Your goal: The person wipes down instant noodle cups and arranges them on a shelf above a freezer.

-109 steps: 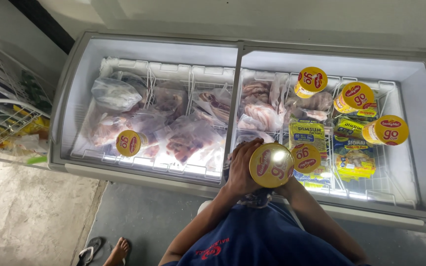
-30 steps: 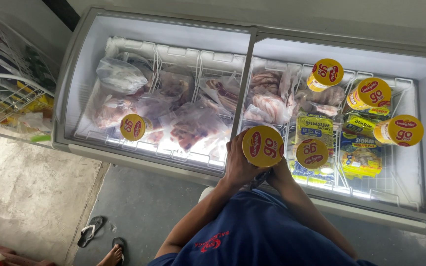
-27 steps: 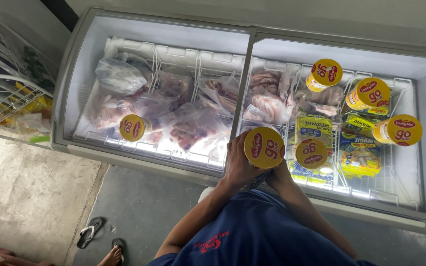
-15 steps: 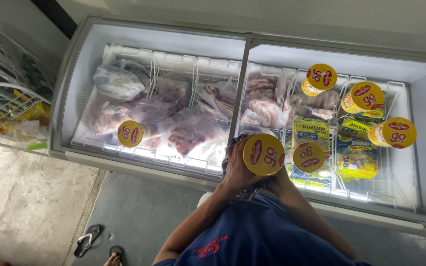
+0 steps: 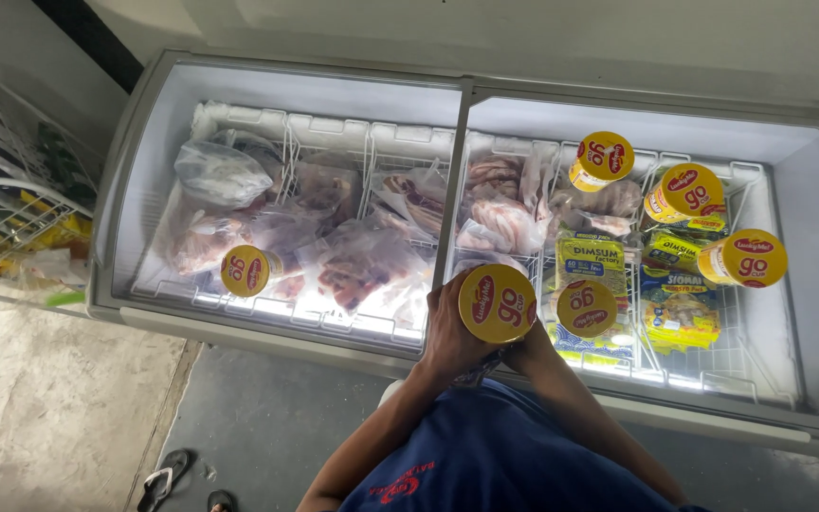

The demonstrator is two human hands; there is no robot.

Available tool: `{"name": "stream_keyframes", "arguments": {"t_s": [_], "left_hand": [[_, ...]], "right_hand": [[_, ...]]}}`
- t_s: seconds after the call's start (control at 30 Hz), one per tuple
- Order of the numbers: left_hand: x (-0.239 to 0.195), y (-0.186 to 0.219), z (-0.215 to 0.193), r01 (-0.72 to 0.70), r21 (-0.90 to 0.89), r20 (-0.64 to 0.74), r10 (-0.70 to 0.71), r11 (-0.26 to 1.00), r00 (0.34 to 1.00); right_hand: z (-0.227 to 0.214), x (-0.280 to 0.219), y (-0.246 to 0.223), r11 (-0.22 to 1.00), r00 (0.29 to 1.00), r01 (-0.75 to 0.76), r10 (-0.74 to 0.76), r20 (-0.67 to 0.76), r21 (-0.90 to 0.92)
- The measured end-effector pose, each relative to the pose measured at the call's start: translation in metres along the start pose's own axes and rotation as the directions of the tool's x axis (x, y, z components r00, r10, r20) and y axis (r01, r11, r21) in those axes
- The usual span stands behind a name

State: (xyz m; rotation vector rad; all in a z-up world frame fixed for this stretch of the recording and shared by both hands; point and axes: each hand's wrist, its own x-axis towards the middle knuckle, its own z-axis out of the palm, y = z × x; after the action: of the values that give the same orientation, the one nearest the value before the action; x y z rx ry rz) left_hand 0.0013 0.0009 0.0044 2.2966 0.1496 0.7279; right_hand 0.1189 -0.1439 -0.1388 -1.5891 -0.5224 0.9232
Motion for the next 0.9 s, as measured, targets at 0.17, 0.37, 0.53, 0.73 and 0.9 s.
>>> {"name": "stream_keyframes", "arguments": {"t_s": [0.17, 0.37, 0.53, 0.73, 0.9], "left_hand": [[-0.006, -0.003, 0.005, -0.017, -0.011, -0.02, 0.017, 1.0, 1.0], [-0.006, -0.022, 0.026, -0.168, -0.044, -0.141, 0.161, 0.985, 0.977], [-0.031, -0.026, 0.027, -0.143, -0.169, -0.167, 0.115, 0.975, 0.979], [-0.028, -0.048, 0.036, 0.162, -0.532, -0.084, -0.242, 0.831, 0.967], [-0.002, -0.081, 0.029, 0.014, -0.736, -0.216, -0.255, 0.677, 0.943]], "right_hand": [[0.01, -0.01, -0.02, 0.926, 0.997, -0.046, 0.017, 0.079, 0.374], [0.003, 0.028, -0.077, 0.591, 0.982, -0.07, -0.101, 0.16, 0.803], [0.025, -0.001, -0.081, 0.222, 0.974, -0.166, -0.113, 0.194, 0.961], [0.078, -0.018, -0.078, 0.489, 0.965, 0.216, 0.022, -0.26, 0.845], [0.104, -0.008, -0.127, 0.525, 0.931, 0.314, -0.009, -0.364, 0.791]]}}
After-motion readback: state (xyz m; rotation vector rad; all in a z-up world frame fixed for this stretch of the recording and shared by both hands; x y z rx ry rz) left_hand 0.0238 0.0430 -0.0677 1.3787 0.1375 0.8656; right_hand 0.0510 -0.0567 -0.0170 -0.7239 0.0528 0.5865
